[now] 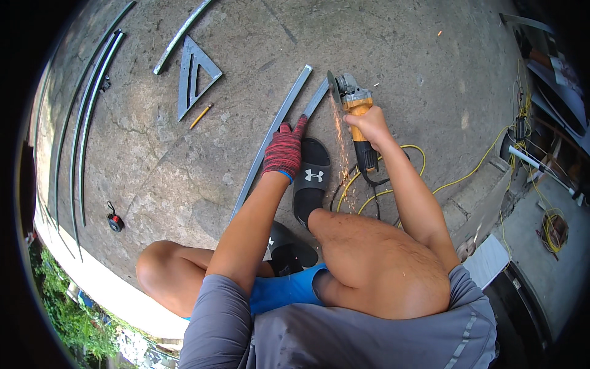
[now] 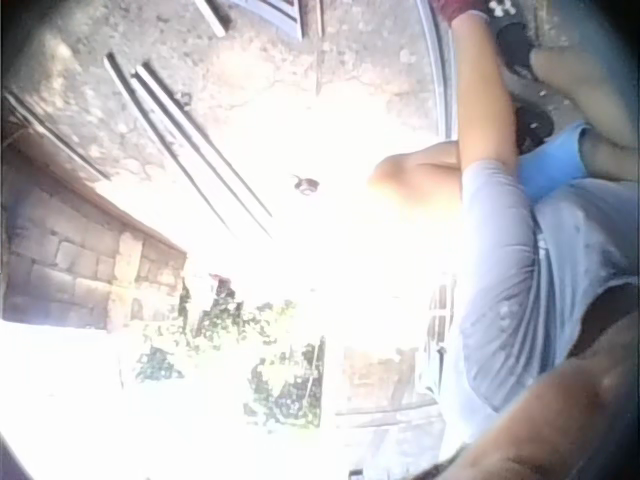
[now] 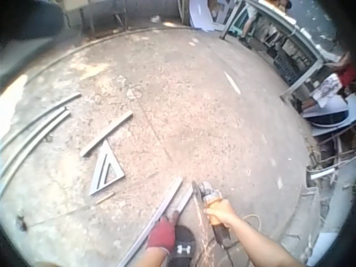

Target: The recorder measures metal rods using a speed square and pencil, and then cuts them using an electric angle grinder.

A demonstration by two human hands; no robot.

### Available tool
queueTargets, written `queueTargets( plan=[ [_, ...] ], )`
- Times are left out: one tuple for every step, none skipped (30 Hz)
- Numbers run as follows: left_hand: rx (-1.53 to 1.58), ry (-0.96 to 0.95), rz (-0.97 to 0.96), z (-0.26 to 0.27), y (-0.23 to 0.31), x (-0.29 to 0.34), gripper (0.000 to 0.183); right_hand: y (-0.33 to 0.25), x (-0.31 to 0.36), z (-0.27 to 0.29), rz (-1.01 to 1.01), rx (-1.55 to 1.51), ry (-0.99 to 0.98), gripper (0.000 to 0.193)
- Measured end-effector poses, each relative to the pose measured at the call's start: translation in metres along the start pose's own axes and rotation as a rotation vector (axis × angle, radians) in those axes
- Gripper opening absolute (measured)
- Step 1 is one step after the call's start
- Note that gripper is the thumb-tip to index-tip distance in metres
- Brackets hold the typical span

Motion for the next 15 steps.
queueTargets(
  plan=[
    [0.004, -0.006, 0.001, -0.0006, -0.0006, -0.0004, 0.069, -0.0018, -0.0008, -0.0005, 0.02, -0.004, -0.001, 0.023],
    [0.005, -0.007, 0.001, 0.0005, 0.0001, 0.0, 0.069, -0.0033, -0.0015, -0.0003, 0.039, -0.007, 0.0, 0.023],
    [0.002, -0.02, 0.006, 0.0003, 0.0006, 0.0003, 0.07, -0.0024, -0.0025, 0.0003, 0.039, -0.006, 0.0, 0.023],
    [0.0, -0.033, 0.011, 0.0001, 0.0011, 0.0006, 0.071, -0.0002, -0.0036, 0.0007, 0.027, 0.01, -0.009, 0.023],
    [0.0, -0.033, 0.013, -0.0006, 0.0005, 0.0002, 0.071, -0.0001, -0.004, -0.0007, 0.017, 0.026, -0.018, 0.023],
    [0.001, -0.033, 0.016, -0.0013, -0.0003, -0.0003, 0.071, -0.0009, -0.0043, -0.0019, 0.017, 0.026, -0.02, 0.023],
    [0.001, -0.033, 0.019, -0.002, -0.0013, -0.0008, 0.072, -0.0013, -0.0046, -0.0022, 0.013, 0.019, -0.012, 0.023],
    [0.002, -0.034, 0.019, -0.0021, -0.001, -0.0006, 0.072, -0.0019, -0.0042, -0.001, 0.009, 0.013, -0.002, 0.023],
    [0.003, -0.029, 0.015, -0.0016, -0.0004, -0.0003, 0.072, -0.0017, -0.0042, -0.0006, 0.008, 0.015, -0.002, 0.023],
    [0.004, -0.023, 0.01, -0.0012, 0.0003, 0.0, 0.072, -0.0013, -0.0042, 0.0001, 0.006, 0.008, 0.002, 0.022],
    [0.003, -0.024, 0.013, -0.0011, -0.0002, 0.0, 0.072, -0.0009, -0.0041, -0.0012, 0.004, -0.001, 0.002, 0.022],
    [-0.002, -0.025, 0.018, -0.0011, -0.0006, -0.0003, 0.072, -0.0008, -0.0041, -0.0023, 0.002, -0.002, 0.0, 0.022],
    [-0.006, -0.026, 0.023, -0.0011, -0.0011, -0.0003, 0.072, -0.0009, -0.0044, -0.0026, 0.002, -0.01, 0.006, 0.022],
    [-0.007, -0.028, 0.023, 0.0001, -0.0006, 0.0002, 0.072, -0.0016, -0.0044, -0.0021, 0.002, -0.017, 0.014, 0.021],
    [0.0, -0.041, 0.029, 0.0007, -0.0007, 0.0008, 0.073, -0.0022, -0.0043, -0.0021, 0.001, -0.017, 0.014, 0.021]
  ],
)
Point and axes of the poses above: each hand's wrist, its own x-axis away from the middle knuckle, its own z-axis out of the back of the hand, y = z × x, the point moved 10 cm from there along -x, towards the middle knuckle, and after that the axes turned 13 degrees about z, right-handed, at the moved point
